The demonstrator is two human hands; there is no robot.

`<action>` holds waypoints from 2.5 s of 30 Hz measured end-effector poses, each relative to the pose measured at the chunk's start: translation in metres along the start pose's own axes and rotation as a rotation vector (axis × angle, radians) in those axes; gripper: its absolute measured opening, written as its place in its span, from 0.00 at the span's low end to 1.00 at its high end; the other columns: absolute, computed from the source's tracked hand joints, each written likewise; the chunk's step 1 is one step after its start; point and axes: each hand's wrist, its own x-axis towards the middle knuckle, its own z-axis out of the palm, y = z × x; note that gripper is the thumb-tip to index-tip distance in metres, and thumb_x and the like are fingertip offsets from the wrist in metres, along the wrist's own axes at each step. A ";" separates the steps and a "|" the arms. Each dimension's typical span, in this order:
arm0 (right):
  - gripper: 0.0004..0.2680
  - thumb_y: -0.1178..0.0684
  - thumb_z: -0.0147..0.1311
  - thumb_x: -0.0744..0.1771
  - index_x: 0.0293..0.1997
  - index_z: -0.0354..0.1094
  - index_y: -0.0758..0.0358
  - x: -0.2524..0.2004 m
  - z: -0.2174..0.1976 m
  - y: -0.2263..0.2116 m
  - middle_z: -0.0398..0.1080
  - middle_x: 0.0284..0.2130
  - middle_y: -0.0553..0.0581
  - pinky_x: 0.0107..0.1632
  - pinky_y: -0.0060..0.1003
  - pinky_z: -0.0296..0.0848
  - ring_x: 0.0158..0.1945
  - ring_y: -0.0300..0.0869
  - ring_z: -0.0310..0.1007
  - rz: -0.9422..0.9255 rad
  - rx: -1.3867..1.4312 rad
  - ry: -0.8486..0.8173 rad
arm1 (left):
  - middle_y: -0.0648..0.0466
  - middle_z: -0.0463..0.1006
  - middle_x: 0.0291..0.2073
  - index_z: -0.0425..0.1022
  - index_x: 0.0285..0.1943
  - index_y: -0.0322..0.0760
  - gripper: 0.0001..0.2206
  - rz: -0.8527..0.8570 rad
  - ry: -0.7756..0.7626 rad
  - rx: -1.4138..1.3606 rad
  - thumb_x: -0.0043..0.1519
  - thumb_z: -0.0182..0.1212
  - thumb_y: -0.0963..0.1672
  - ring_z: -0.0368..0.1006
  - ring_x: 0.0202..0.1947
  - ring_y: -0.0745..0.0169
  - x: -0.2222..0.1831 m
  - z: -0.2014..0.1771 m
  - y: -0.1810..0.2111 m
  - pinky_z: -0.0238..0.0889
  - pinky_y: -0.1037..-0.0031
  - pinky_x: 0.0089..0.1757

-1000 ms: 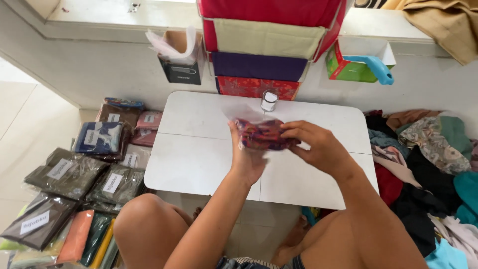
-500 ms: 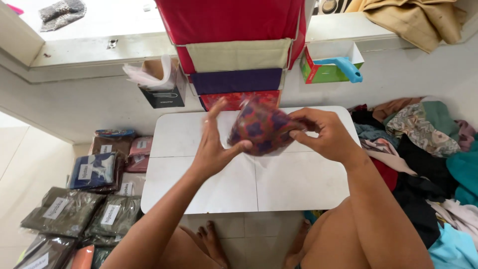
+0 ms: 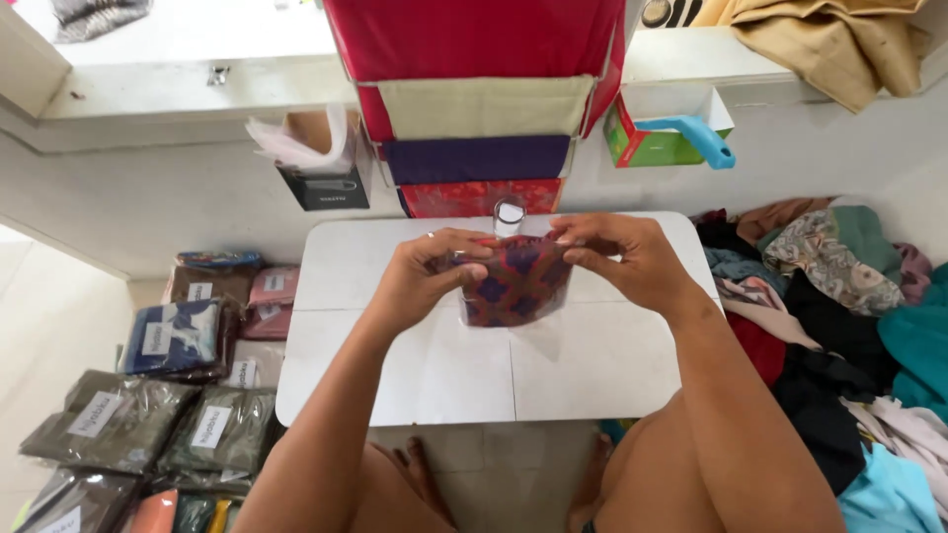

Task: Cleaning a piece of fabric with a lint roller, folding it, and placing it into a plastic bag

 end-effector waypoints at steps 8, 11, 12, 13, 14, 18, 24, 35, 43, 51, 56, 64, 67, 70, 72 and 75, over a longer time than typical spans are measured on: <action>0.05 0.56 0.57 0.68 0.41 0.78 0.64 0.002 -0.004 0.012 0.79 0.43 0.60 0.49 0.39 0.79 0.45 0.45 0.81 0.012 -0.039 -0.057 | 0.45 0.83 0.49 0.86 0.41 0.38 0.06 -0.102 -0.057 0.088 0.58 0.73 0.43 0.78 0.48 0.55 -0.005 -0.022 -0.003 0.74 0.66 0.48; 0.08 0.55 0.63 0.65 0.44 0.76 0.66 0.002 -0.009 0.012 0.78 0.42 0.60 0.54 0.42 0.77 0.48 0.46 0.79 0.008 -0.055 -0.057 | 0.45 0.83 0.47 0.86 0.41 0.37 0.06 -0.126 -0.045 0.120 0.57 0.73 0.42 0.79 0.47 0.55 -0.002 -0.024 -0.006 0.76 0.67 0.47; 0.14 0.53 0.70 0.61 0.47 0.75 0.65 0.003 -0.009 0.010 0.78 0.44 0.60 0.58 0.45 0.74 0.51 0.48 0.78 0.001 -0.057 -0.071 | 0.45 0.83 0.47 0.86 0.41 0.35 0.06 -0.135 -0.032 0.112 0.57 0.73 0.41 0.79 0.47 0.54 -0.001 -0.025 -0.009 0.76 0.66 0.47; 0.14 0.53 0.70 0.61 0.47 0.75 0.65 0.001 -0.005 0.013 0.78 0.44 0.60 0.58 0.45 0.74 0.51 0.48 0.78 0.004 -0.054 -0.074 | 0.45 0.83 0.47 0.86 0.41 0.35 0.06 -0.139 -0.031 0.112 0.57 0.73 0.41 0.79 0.47 0.54 -0.003 -0.024 -0.009 0.76 0.66 0.47; 0.20 0.52 0.74 0.57 0.51 0.73 0.63 0.001 -0.001 0.017 0.77 0.46 0.59 0.59 0.46 0.73 0.52 0.49 0.76 0.068 -0.075 -0.140 | 0.45 0.83 0.46 0.86 0.41 0.35 0.06 -0.142 -0.035 0.115 0.57 0.73 0.41 0.79 0.47 0.56 -0.002 -0.023 -0.008 0.77 0.68 0.46; 0.22 0.52 0.77 0.54 0.50 0.75 0.61 -0.002 0.015 0.015 0.78 0.42 0.62 0.60 0.48 0.73 0.50 0.54 0.76 0.198 -0.109 -0.295 | 0.48 0.83 0.44 0.86 0.41 0.37 0.05 -0.140 -0.014 0.133 0.59 0.72 0.42 0.79 0.46 0.61 0.002 -0.016 -0.001 0.77 0.72 0.45; 0.02 0.57 0.66 0.63 0.35 0.80 0.58 -0.001 0.005 0.026 0.81 0.36 0.54 0.51 0.38 0.78 0.42 0.42 0.80 0.075 -0.154 -0.200 | 0.47 0.83 0.42 0.85 0.39 0.34 0.04 -0.127 -0.059 0.274 0.57 0.72 0.39 0.80 0.43 0.55 0.003 -0.018 0.012 0.77 0.69 0.45; 0.01 0.56 0.63 0.65 0.37 0.79 0.58 -0.005 0.000 0.023 0.78 0.30 0.52 0.45 0.39 0.78 0.35 0.41 0.78 -0.037 -0.335 -0.153 | 0.58 0.79 0.46 0.82 0.38 0.44 0.05 0.054 -0.254 1.042 0.62 0.66 0.47 0.75 0.49 0.54 0.004 -0.010 0.014 0.77 0.57 0.40; 0.01 0.60 0.63 0.65 0.36 0.77 0.62 -0.011 -0.006 0.015 0.77 0.29 0.55 0.43 0.41 0.77 0.33 0.44 0.78 -0.107 -0.322 -0.099 | 0.62 0.78 0.47 0.79 0.34 0.47 0.07 0.253 -0.163 1.079 0.62 0.66 0.48 0.74 0.47 0.56 -0.003 -0.011 0.013 0.74 0.63 0.40; 0.01 0.60 0.61 0.66 0.37 0.77 0.61 -0.010 -0.011 0.014 0.77 0.29 0.55 0.46 0.41 0.74 0.35 0.45 0.78 -0.052 -0.332 -0.054 | 0.60 0.78 0.45 0.78 0.37 0.45 0.04 0.295 -0.115 1.169 0.64 0.64 0.45 0.75 0.50 0.55 0.000 -0.016 0.023 0.73 0.64 0.41; 0.03 0.57 0.64 0.65 0.39 0.75 0.59 -0.009 -0.015 0.028 0.77 0.34 0.54 0.50 0.40 0.73 0.40 0.43 0.77 -0.024 -0.255 -0.063 | 0.61 0.78 0.47 0.77 0.39 0.45 0.03 0.225 -0.068 0.993 0.66 0.61 0.45 0.75 0.47 0.54 -0.002 -0.015 0.021 0.74 0.61 0.37; 0.59 0.43 0.82 0.47 0.76 0.25 0.62 -0.010 0.056 0.067 0.49 0.70 0.78 0.70 0.60 0.49 0.75 0.67 0.43 0.244 0.034 -0.323 | 0.60 0.79 0.46 0.78 0.39 0.45 0.02 0.422 0.051 0.798 0.65 0.63 0.42 0.76 0.49 0.53 -0.003 -0.004 0.038 0.73 0.66 0.43; 0.59 0.43 0.82 0.48 0.75 0.25 0.74 -0.018 0.099 0.086 0.45 0.71 0.79 0.73 0.59 0.48 0.76 0.67 0.41 0.304 0.065 -0.380 | 0.59 0.80 0.45 0.78 0.38 0.44 0.02 0.472 0.069 0.751 0.63 0.65 0.42 0.77 0.48 0.53 -0.004 -0.005 0.046 0.72 0.67 0.45; 0.43 0.50 0.79 0.54 0.72 0.47 0.58 -0.025 0.121 0.097 0.61 0.67 0.58 0.70 0.58 0.53 0.73 0.53 0.53 0.310 0.209 -0.303 | 0.55 0.81 0.46 0.79 0.36 0.41 0.02 0.457 0.025 0.673 0.60 0.67 0.41 0.77 0.50 0.49 -0.010 -0.010 0.057 0.72 0.64 0.47; 0.18 0.62 0.73 0.58 0.48 0.70 0.57 -0.018 0.117 0.080 0.76 0.39 0.49 0.47 0.31 0.66 0.40 0.35 0.70 0.332 0.392 -0.357 | 0.53 0.81 0.46 0.77 0.32 0.39 0.03 0.421 -0.003 0.667 0.58 0.66 0.40 0.77 0.49 0.47 -0.015 -0.018 0.064 0.72 0.61 0.47; 0.17 0.66 0.70 0.59 0.48 0.69 0.62 -0.017 0.116 0.114 0.77 0.39 0.53 0.49 0.36 0.77 0.42 0.38 0.79 0.369 0.531 -0.424 | 0.53 0.80 0.50 0.79 0.36 0.42 0.01 0.363 0.075 0.624 0.60 0.65 0.41 0.77 0.48 0.46 -0.019 -0.035 0.049 0.70 0.59 0.49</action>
